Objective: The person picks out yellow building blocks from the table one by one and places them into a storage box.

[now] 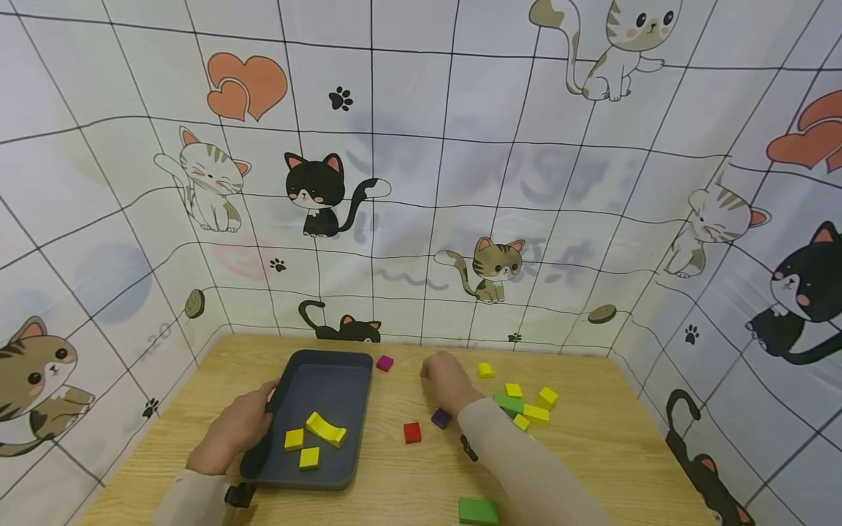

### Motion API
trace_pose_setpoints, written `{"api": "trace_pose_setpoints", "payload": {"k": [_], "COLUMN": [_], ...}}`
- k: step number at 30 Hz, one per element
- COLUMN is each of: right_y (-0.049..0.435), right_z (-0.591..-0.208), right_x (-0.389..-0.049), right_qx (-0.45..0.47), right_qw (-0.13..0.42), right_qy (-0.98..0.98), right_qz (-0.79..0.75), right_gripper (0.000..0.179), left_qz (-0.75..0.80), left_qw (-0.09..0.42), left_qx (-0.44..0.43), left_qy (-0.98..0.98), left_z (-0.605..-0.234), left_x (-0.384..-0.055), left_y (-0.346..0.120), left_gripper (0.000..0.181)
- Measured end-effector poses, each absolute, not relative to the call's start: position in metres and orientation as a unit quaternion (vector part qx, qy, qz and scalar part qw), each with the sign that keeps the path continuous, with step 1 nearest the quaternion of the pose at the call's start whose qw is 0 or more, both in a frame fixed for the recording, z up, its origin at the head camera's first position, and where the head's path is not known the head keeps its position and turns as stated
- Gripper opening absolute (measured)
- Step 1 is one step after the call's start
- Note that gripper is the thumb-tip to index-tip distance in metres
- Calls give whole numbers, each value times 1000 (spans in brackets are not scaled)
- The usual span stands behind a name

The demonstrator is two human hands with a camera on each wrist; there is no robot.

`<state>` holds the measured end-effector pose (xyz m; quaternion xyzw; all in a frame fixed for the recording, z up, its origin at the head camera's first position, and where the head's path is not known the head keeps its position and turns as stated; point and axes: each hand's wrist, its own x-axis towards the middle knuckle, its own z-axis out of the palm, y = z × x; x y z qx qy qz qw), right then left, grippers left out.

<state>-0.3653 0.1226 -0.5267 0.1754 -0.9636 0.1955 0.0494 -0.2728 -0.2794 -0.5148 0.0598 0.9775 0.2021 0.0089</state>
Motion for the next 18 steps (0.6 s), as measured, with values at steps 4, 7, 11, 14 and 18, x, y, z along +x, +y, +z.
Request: {"api": "trace_pose_setpoints", "payload": {"k": [4,7,11,14,18], "right_y": [117,112,103,97,87], "right_z": [-521,-516,-511,-507,-502], "right_x": [-360,-355,-349,-344,-339], "right_qx": [191,201,217,234,250], "right_qw": [67,67,62,59,52], "right_qy": [-961,-957,-952,-948,-943], "right_qz": [190,197,206,208,215], "right_gripper": [6,6,6,6,8], "left_qz": [202,203,203,204,204], "left_qw": [9,10,12,15,16], "left_qx": [58,58,56,53,51], "left_qy": [978,977,977,977,977], "left_z": [-515,-515,-516,-516,-515], "left_x": [-273,-273,-273,-274,-273], "left_y": [-279,-279,-279,-279,-278], "left_gripper": [64,64,64,64,64]}}
